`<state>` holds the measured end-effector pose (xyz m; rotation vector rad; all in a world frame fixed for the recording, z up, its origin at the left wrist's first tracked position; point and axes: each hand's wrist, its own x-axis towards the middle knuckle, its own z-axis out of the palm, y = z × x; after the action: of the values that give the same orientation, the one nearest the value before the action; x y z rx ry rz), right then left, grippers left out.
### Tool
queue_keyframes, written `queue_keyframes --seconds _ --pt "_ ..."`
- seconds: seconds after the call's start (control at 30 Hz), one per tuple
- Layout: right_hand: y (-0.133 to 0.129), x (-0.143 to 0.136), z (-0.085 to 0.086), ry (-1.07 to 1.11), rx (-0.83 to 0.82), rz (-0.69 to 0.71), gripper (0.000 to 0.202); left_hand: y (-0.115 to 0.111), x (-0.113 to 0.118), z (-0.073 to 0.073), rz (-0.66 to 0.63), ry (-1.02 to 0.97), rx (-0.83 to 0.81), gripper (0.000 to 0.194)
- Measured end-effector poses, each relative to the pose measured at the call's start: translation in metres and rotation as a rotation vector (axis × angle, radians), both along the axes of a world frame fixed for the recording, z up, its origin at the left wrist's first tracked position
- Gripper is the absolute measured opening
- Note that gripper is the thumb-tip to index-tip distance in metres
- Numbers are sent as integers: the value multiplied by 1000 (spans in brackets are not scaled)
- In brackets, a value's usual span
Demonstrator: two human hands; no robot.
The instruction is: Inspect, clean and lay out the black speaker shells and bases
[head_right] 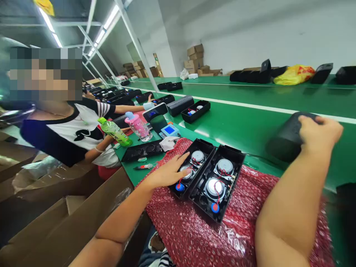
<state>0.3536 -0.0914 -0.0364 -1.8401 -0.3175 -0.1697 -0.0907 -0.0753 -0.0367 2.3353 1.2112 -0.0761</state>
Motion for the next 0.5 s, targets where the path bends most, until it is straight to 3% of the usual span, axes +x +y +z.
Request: queue_keyframes --seconds 0.03,0.07,0.17,0.23,0.37,0.5 --pt "-2 -7 11 45 -22 -73 54 -2 2 2 18 -7 11 83" --pt "-5 -17 22 15 -12 -16 42 -4 5 5 32 -11 25 83" --pt "-14 -56 55 -169 107 249 39 -10 16 16 13 5 61 92" --pt "-15 -83 67 -249 114 410 41 -9 24 18 -28 33 58 98" --pt "-12 -121 72 -348 -40 641 44 6 30 6 -43 33 -11 99" --pt "-8 -138 70 -458 -229 787 45 30 17 -1 -2 -151 -161 102"
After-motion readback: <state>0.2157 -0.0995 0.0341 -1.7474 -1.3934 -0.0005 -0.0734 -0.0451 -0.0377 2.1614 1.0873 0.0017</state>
